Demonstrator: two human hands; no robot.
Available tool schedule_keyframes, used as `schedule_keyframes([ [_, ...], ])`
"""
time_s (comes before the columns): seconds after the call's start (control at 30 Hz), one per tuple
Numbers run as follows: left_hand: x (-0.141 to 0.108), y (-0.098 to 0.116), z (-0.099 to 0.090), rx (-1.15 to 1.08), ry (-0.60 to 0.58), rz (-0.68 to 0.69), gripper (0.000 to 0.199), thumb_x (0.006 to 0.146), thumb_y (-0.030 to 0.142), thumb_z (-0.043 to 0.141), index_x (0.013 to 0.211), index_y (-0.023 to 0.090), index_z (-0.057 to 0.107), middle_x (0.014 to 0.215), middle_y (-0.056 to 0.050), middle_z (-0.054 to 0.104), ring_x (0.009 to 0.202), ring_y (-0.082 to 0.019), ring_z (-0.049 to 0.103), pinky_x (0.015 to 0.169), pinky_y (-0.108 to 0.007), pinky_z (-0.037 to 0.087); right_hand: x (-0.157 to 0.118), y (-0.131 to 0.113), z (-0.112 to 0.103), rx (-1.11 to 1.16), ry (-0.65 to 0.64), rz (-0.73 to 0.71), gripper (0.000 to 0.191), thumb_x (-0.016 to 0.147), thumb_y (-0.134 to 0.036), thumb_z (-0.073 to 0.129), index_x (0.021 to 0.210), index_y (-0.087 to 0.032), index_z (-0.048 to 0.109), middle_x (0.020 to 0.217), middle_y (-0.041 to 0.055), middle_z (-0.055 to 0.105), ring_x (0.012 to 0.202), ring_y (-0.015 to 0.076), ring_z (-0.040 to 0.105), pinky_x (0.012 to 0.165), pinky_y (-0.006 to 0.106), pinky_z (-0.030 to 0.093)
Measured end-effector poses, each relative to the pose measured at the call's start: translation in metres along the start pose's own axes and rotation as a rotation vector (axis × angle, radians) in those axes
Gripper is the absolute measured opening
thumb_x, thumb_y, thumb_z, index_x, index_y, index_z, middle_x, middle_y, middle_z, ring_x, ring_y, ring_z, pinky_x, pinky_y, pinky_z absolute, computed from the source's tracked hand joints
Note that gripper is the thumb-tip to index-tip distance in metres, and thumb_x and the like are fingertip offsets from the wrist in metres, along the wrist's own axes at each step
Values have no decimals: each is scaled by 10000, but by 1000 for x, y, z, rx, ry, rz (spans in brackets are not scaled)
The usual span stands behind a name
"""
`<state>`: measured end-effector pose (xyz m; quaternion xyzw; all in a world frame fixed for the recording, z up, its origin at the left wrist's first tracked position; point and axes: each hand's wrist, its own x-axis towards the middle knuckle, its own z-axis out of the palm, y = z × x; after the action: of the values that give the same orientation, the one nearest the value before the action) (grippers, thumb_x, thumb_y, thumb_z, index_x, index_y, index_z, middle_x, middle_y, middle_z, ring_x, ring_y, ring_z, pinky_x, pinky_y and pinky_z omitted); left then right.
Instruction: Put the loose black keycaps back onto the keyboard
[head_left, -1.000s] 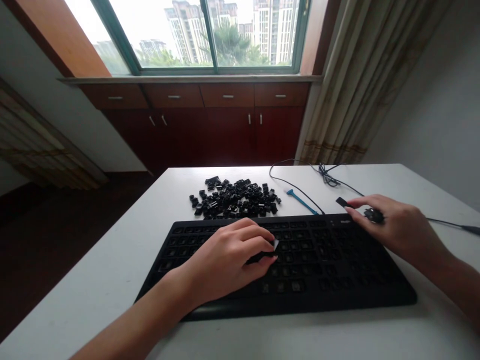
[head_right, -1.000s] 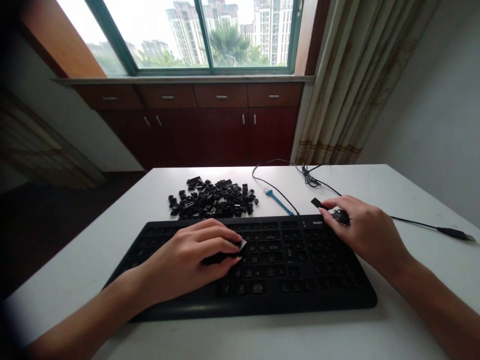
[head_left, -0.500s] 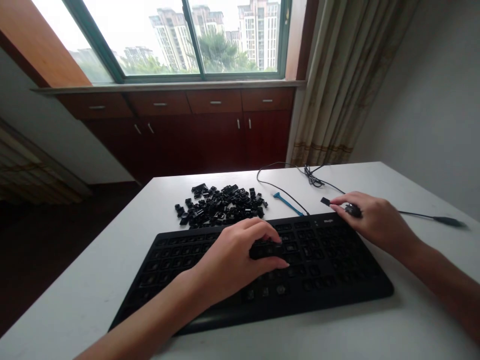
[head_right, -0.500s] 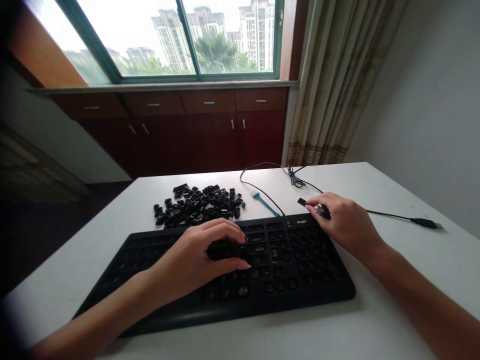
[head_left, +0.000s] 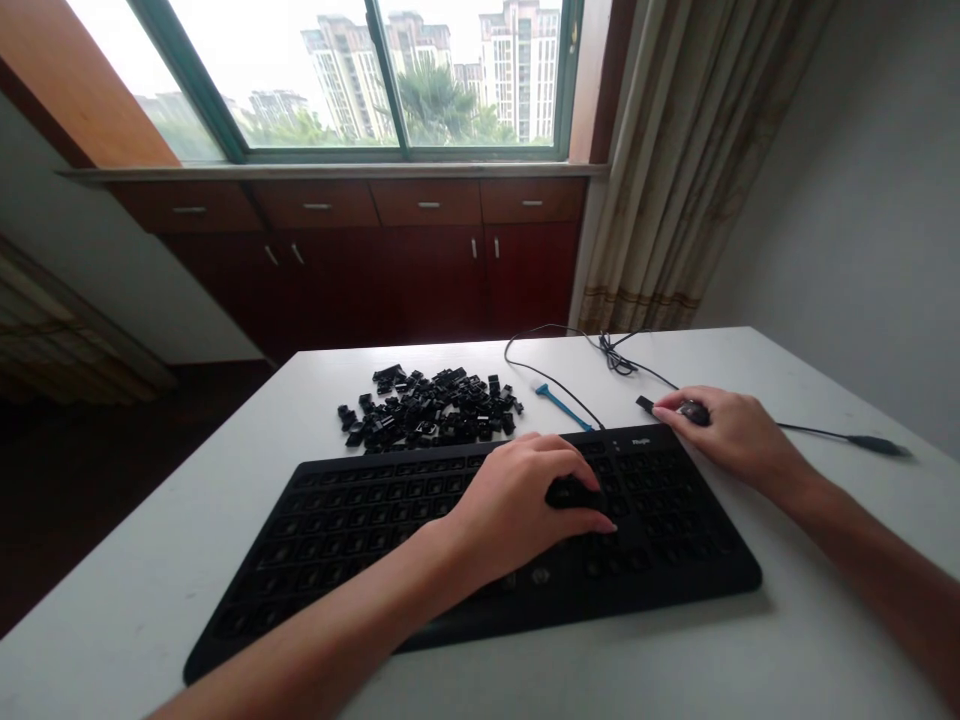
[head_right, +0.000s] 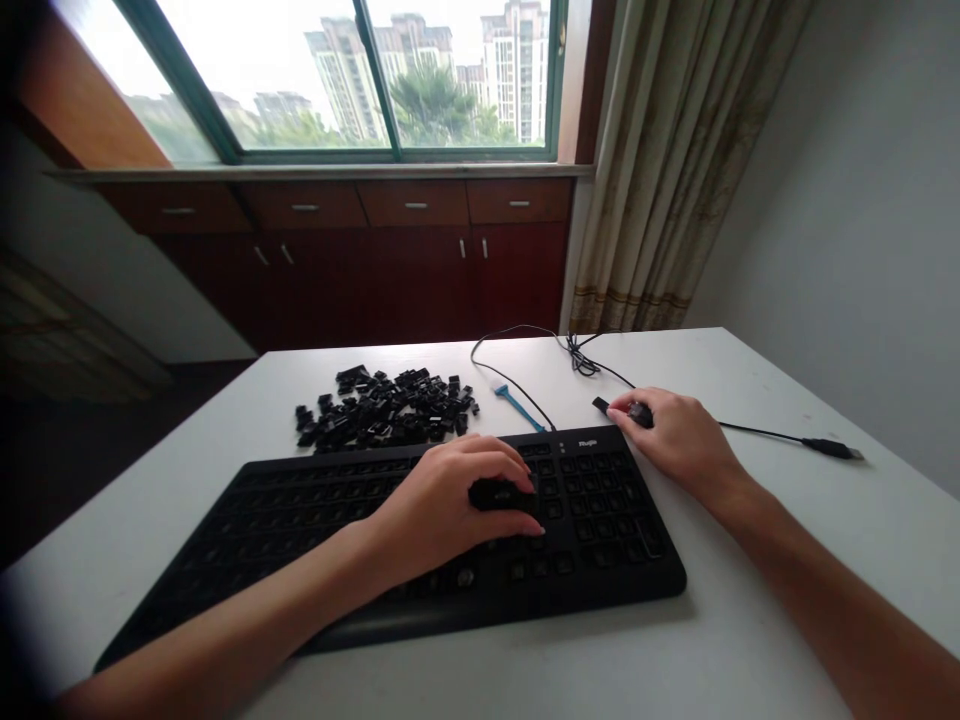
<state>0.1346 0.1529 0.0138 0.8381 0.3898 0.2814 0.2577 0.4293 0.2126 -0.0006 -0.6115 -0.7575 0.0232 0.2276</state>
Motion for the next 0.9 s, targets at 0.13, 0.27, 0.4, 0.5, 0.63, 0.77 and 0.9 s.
schedule_keyframes([
  [0.13,-2,0,1,-31,21,33,163,793,372,804,913,275,749,1039,30,733,946,-172,673,908,-352,508,0,2,0,-2,5,-9,273,904,-479,593,941,-257,748,981,42,760,890,287,709,821,423,529],
  [0.27,-5,1,5,24,75,33,214,807,411,771,968,271,757,1048,4,740,950,-201,675,891,-378,523,-6,-16,-8,11,152,-149,253,941,-434,580,986,-222,711,1022,67,733,915,268,700,845,413,529],
  [0.4,-8,2,8,62,95,53,271,833,440,734,1042,267,740,1075,-12,739,961,-215,674,903,-391,518,-24,-49,-17,170,117,-502,173,941,-280,631,1103,-233,670,1105,56,696,973,201,688,861,323,541],
  [0.5,-8,2,7,31,90,20,297,807,449,765,1015,246,703,999,-9,742,930,-213,667,852,-369,517,-36,-66,-17,280,-107,-732,359,899,-260,703,1244,-239,608,1168,56,691,996,176,697,832,265,560],
  [0.63,-6,0,0,-98,52,-104,398,736,454,829,914,201,579,957,-17,724,835,-187,641,734,-322,507,-41,-71,-9,284,-143,-793,395,874,-269,740,1243,-224,606,1162,62,715,992,182,714,786,253,572],
  [0.77,-11,1,-17,-183,-89,-35,359,788,380,794,986,207,550,1050,-30,699,925,-172,644,794,-294,513,-37,-67,-8,252,-156,-794,216,903,-234,695,1118,-257,683,1195,49,712,932,175,735,725,250,581],
  [0.9,-34,2,-36,22,-86,67,141,898,257,655,1003,204,579,1121,-35,670,1013,-174,614,890,-317,495,-36,-65,-11,252,-221,-754,220,891,-225,697,1107,-265,695,1185,51,721,955,202,740,757,284,606],
])
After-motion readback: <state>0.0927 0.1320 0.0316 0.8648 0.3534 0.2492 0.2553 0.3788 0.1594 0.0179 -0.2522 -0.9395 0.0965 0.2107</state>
